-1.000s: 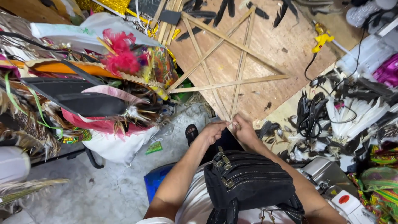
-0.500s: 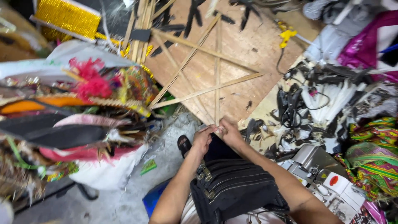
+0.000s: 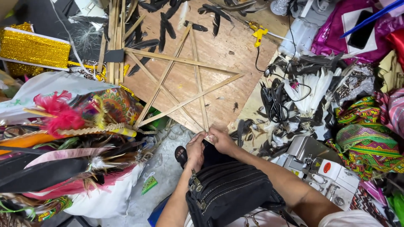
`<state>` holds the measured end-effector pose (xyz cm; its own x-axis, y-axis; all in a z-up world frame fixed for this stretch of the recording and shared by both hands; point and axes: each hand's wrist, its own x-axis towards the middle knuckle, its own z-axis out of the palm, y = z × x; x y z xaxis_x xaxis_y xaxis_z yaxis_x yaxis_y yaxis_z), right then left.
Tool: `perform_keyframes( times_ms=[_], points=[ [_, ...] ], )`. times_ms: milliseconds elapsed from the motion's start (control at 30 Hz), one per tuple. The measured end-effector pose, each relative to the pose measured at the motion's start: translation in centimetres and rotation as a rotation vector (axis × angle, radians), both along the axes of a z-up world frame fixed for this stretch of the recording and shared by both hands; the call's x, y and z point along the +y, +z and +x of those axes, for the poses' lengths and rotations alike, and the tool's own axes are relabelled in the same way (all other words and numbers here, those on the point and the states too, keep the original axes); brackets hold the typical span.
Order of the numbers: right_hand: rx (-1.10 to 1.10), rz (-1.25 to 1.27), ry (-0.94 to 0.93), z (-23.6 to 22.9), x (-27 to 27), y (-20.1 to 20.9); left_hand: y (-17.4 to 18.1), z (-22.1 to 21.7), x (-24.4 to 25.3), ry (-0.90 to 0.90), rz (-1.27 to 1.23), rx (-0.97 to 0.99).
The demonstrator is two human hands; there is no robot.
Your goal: Assembling a star-shaped wooden frame by tying the intersections of wooden strips with string.
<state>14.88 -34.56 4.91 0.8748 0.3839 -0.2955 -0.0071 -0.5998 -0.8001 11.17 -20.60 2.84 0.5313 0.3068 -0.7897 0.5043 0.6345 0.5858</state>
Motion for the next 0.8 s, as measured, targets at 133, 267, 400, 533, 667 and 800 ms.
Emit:
perform_keyframes(
  times_ms=[133, 267, 400, 533, 667, 800],
  points=[
    [-0.101, -0.062, 0.093, -0.1, 0.2, -0.7, -4.2, 0.2, -0.1, -0.197, 0.172, 0.000],
    [-0.213, 0.014, 0.043, -0.7, 0.1, -1.0, -2.8, -0.1, 0.4, -0.429, 0.408, -0.272],
    [-0.249, 0.074, -0.013, -1.7, -0.7, -2.9, -0.9, -0.2, 1.6, -0.584, 0.609, -0.505],
    [-0.222, 0.107, -0.056, -2.4, -1.2, -4.7, -2.1, -0.2, 1.8, -0.592, 0.652, -0.605],
    [-0.202, 0.300, -0.182, -2.7, -1.2, -5.2, -1.8, -0.3, 2.0, -0.575, 0.623, -0.666],
    [-0.257, 0.280, -0.184, -2.1, -0.8, -5.2, -2.1, -0.4, 2.1, -0.602, 0.644, -0.657]
  ],
)
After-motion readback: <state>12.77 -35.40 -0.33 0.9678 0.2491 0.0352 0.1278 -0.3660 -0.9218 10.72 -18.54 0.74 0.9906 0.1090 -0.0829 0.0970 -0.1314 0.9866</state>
